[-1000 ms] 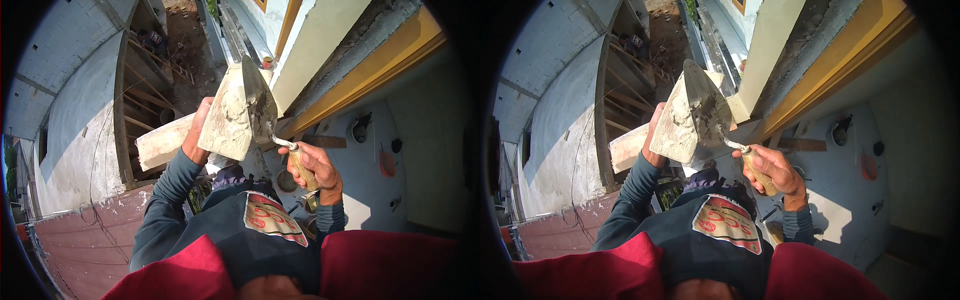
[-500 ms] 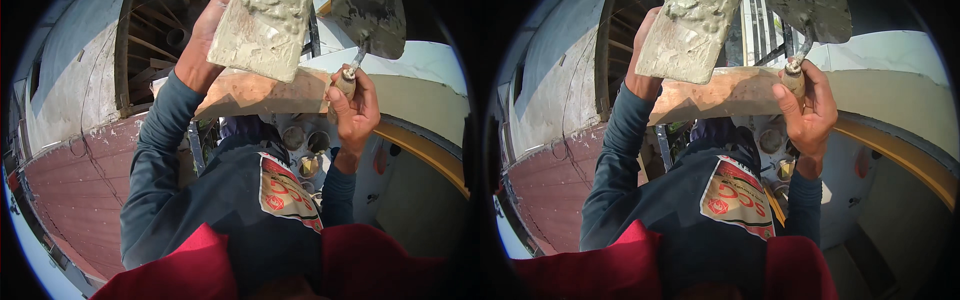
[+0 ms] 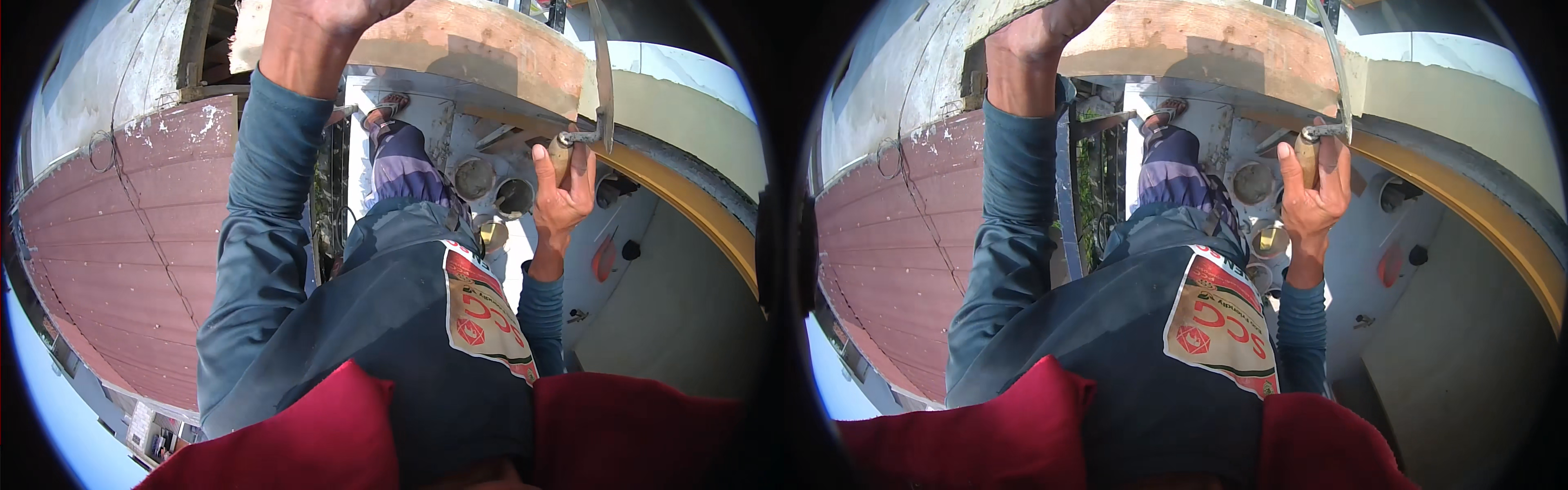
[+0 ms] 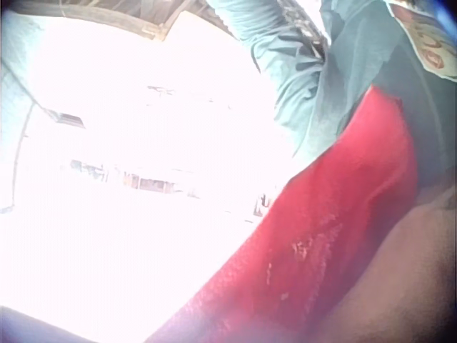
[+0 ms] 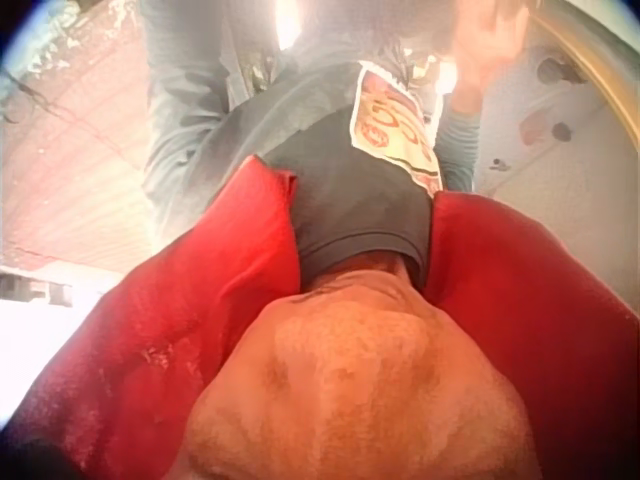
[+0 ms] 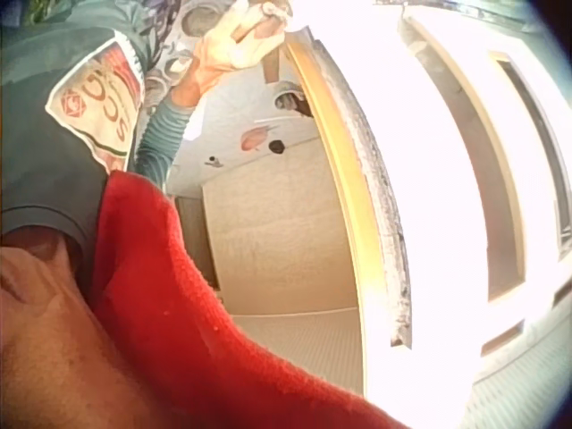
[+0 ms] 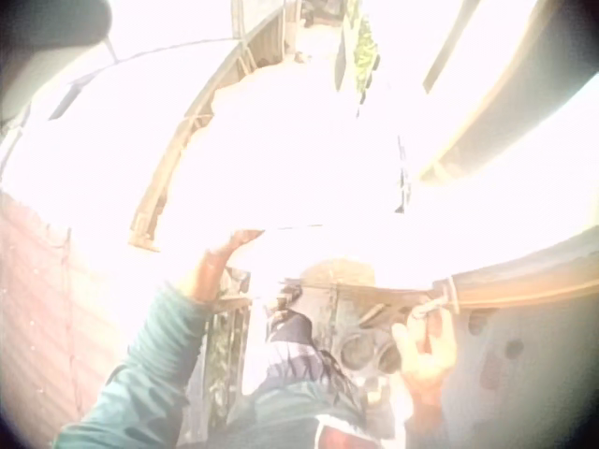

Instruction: The person applies mortar to the side of a window frame using a trowel and a hawk, then uses a wooden board to level and shape the mortar along the corner.

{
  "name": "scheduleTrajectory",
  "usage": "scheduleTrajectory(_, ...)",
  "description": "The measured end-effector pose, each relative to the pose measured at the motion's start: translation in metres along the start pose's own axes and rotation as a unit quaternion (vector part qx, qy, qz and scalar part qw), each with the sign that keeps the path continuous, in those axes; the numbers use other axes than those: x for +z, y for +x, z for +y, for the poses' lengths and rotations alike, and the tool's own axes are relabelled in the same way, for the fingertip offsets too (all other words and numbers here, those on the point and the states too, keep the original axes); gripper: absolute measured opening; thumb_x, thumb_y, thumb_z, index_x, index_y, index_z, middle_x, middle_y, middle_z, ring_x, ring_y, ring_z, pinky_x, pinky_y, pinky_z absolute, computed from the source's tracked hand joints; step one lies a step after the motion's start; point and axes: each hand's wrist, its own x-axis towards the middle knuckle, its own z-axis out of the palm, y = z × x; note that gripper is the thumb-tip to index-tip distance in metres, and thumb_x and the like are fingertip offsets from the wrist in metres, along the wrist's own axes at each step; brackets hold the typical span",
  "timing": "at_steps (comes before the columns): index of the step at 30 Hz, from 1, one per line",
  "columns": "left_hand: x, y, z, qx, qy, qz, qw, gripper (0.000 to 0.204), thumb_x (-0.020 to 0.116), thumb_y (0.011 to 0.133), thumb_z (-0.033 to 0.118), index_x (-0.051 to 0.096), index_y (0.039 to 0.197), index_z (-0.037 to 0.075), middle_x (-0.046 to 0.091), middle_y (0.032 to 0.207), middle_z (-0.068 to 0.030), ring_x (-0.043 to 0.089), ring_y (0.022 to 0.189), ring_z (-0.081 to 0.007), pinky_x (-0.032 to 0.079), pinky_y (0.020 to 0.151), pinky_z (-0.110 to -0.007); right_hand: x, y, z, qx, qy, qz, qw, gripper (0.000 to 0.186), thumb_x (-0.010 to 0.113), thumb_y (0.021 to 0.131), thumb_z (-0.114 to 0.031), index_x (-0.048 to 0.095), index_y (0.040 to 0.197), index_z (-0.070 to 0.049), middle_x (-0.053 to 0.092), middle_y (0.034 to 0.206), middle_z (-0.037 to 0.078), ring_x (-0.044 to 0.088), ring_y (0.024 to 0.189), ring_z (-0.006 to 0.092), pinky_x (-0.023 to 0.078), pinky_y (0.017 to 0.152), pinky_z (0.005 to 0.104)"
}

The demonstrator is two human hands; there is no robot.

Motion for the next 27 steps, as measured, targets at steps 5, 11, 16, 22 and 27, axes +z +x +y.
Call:
scheduleTrajectory(5,-0.014,-0.043,0.004,0.047,0.014,0.032,0.998,0.047,0.036,0.099,0.021,0.054,0.129,-0.01,0.067,0.121,-0.0245,0.072,0.098,-0.0357,0.061,0.087,-0.047,-0.078,-0.036,-0.005,0.023,-0.051,-0.175,0.983,0.041,0.079,0.084,-0.008,0.065,0.119,0.008,0.068,0.106,0.021,0.066,0.09,0.0282,0.053,0.081,0.0356)
scheduleTrajectory(11,-0.018,-0.076,-0.012,0.063,0.013,0.057,0.996,0.048,0.035,0.099,0.022,0.054,0.13,-0.009,0.066,0.121,-0.0247,0.072,0.099,-0.0359,0.061,0.087,-0.047,-0.084,-0.05,-0.003,-0.002,-0.14,-0.39,0.91,0.035,0.073,0.082,-0.015,0.068,0.115,-0.006,0.066,0.095,0.01,0.065,0.085,0.0313,0.052,0.068,0.0411)
scheduleTrajectory(16,-0.015,-0.105,-0.014,0.092,0.024,0.077,0.992,0.048,0.035,0.099,0.022,0.054,0.13,-0.009,0.066,0.122,-0.0248,0.071,0.099,-0.036,0.061,0.086,-0.048,-0.061,-0.042,0.02,-0.059,-0.173,-0.485,0.855,0.038,0.072,0.082,-0.018,0.069,0.118,-0.009,0.064,0.093,0.009,0.064,0.087,0.0317,0.05,0.071,0.043)
scheduleTrajectory(22,-0.014,-0.129,-0.014,0.127,0.026,0.091,0.987,0.049,0.035,0.099,0.023,0.053,0.131,-0.009,0.066,0.122,-0.0249,0.071,0.1,-0.0363,0.061,0.086,-0.048,-0.046,-0.026,0.029,-0.106,-0.207,-0.543,0.807,0.036,0.072,0.082,-0.017,0.07,0.117,-0.011,0.064,0.097,0.009,0.065,0.091,0.0323,0.051,0.075,0.0433)
scheduleTrajectory(27,-0.012,-0.136,-0.016,0.144,0.029,0.095,0.985,0.05,0.035,0.099,0.024,0.053,0.132,-0.009,0.066,0.123,-0.0251,0.071,0.1,-0.0364,0.061,0.085,-0.048,-0.034,-0.041,0.057,-0.158,-0.187,-0.499,0.832,0.035,0.072,0.081,-0.015,0.069,0.116,-0.012,0.064,0.097,0.009,0.065,0.092,0.0317,0.051,0.078,0.0437)
